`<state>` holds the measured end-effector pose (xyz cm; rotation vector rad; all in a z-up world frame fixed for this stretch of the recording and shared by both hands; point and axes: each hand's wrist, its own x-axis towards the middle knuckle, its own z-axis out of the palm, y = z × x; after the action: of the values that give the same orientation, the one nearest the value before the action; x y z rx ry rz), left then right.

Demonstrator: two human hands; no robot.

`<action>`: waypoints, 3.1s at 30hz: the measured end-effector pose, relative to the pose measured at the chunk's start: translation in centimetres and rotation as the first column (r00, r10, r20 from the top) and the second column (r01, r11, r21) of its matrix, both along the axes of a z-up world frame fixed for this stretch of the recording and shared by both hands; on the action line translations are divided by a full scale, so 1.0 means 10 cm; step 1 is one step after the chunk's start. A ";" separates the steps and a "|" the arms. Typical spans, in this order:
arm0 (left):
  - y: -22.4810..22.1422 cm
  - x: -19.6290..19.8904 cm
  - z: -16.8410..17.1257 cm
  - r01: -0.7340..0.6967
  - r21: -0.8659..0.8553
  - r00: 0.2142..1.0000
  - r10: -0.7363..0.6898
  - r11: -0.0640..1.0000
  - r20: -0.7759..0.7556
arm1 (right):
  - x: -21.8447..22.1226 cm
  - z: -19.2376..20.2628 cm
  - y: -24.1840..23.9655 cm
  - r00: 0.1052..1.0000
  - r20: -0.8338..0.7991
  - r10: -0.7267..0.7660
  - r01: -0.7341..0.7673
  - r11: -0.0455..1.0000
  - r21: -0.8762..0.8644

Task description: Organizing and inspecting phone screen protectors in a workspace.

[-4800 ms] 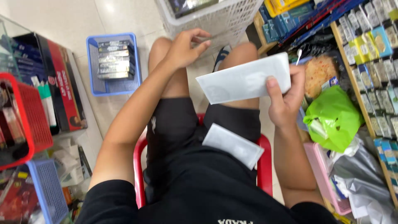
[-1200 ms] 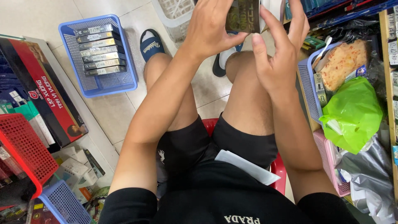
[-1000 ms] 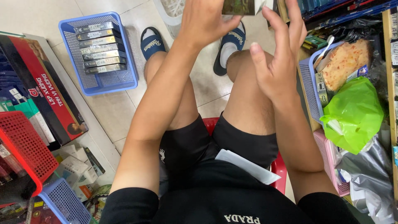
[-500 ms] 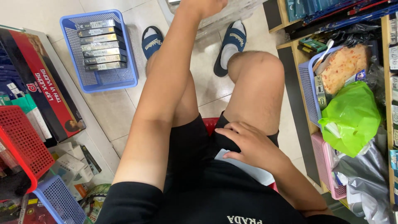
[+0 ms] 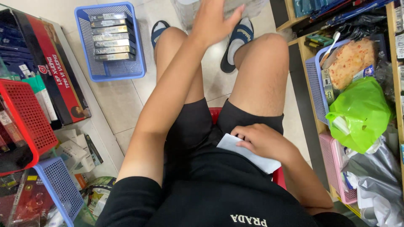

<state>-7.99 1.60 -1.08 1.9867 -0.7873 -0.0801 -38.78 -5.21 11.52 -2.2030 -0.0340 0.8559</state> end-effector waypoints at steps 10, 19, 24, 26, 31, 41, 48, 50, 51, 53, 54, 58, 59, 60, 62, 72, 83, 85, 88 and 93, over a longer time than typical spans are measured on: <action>1.15 -1.28 0.99 0.425 -0.227 0.895 -0.444 0.876 -0.040 | -0.25 -0.04 0.11 0.963 0.264 -0.053 0.028 0.995 0.097; 1.76 -2.58 1.13 0.471 -0.055 0.877 -0.460 0.880 0.140 | -0.83 -0.32 0.15 0.742 0.634 -0.221 0.187 0.975 0.120; 1.88 -2.92 1.13 0.417 0.098 0.872 -0.428 0.904 0.238 | -0.82 -0.44 0.12 0.685 0.631 -0.364 0.256 0.931 0.260; 1.93 -2.96 1.07 0.381 0.128 0.878 -0.401 0.916 0.260 | -0.88 -0.52 0.10 0.714 0.392 -0.580 0.345 0.779 0.524; 2.05 -3.14 1.34 0.384 0.109 0.825 -0.394 0.917 0.405 | -0.87 -0.45 0.23 0.616 0.165 -0.770 0.336 0.446 0.829; 1.88 -3.08 0.77 0.297 -0.766 0.955 -0.189 0.570 0.229 | -0.90 -0.17 1.14 0.825 -0.348 -0.446 0.439 0.117 0.891; 2.28 -2.89 1.09 0.307 -0.605 0.912 -0.408 0.735 -0.032 | -0.80 -0.19 0.82 0.597 0.382 -0.706 0.194 0.589 0.785; 2.27 -2.85 1.32 0.446 -0.428 0.880 -0.473 0.786 0.048 | -0.87 0.12 0.82 0.549 0.635 -0.543 0.043 0.778 0.627; 2.24 -2.84 1.32 0.442 -0.430 0.880 -0.472 0.787 0.041 | -0.88 0.19 0.80 0.554 0.631 -0.543 0.047 0.777 0.628; 2.18 -2.80 1.33 0.566 -0.307 0.820 -0.563 0.765 0.109 | -0.90 0.33 0.79 0.328 0.883 -0.335 -0.049 0.928 0.370; 2.16 -2.78 1.34 0.565 -0.308 0.820 -0.564 0.765 0.102 | -0.88 0.41 0.79 0.332 0.880 -0.338 -0.046 0.926 0.374; 2.12 -2.75 1.28 0.695 -0.284 0.691 -0.723 0.660 0.011 | -0.84 0.57 0.72 0.219 0.967 -0.131 -0.033 0.989 0.142; 2.12 -2.74 1.25 0.719 -0.285 0.653 -0.756 0.634 -0.034 | -0.83 0.57 0.69 0.232 0.967 -0.109 -0.056 0.991 0.125; 2.11 -2.73 1.21 0.717 -0.287 0.655 -0.755 0.635 -0.034 | -0.82 0.58 0.68 0.233 0.966 -0.108 -0.058 0.991 0.124; 2.14 -2.74 1.14 0.722 -0.361 0.595 -0.796 0.591 -0.115 | -0.84 0.58 0.69 0.165 0.975 -0.151 -0.029 0.987 0.158; 2.23 -2.89 1.24 0.838 -0.355 0.354 -0.908 0.414 -0.223 | -1.08 0.84 0.69 0.429 0.903 -0.019 -0.201 0.973 0.116; 2.39 -3.15 1.29 0.722 -0.523 0.239 -0.873 0.452 -0.424 | -1.35 0.93 0.80 0.196 0.981 0.018 -0.232 0.972 0.028; 2.39 -3.19 1.33 0.750 -0.487 0.263 -0.877 0.448 -0.402 | -1.39 0.90 0.82 0.216 0.976 -0.006 -0.223 0.973 0.056; 2.39 -3.23 1.40 0.805 -0.422 0.274 -0.892 0.417 -0.359 | -1.43 0.89 0.87 0.273 0.962 -0.029 -0.243 0.965 0.098; 2.37 -3.20 1.44 0.842 -0.378 0.229 -0.889 0.385 -0.396 | -1.46 0.95 0.88 0.295 0.955 -0.021 -0.256 0.962 0.101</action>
<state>-39.98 25.34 13.28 1.0465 -1.3851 -1.2377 -53.38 3.56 20.98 -2.1501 -0.8637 -0.5510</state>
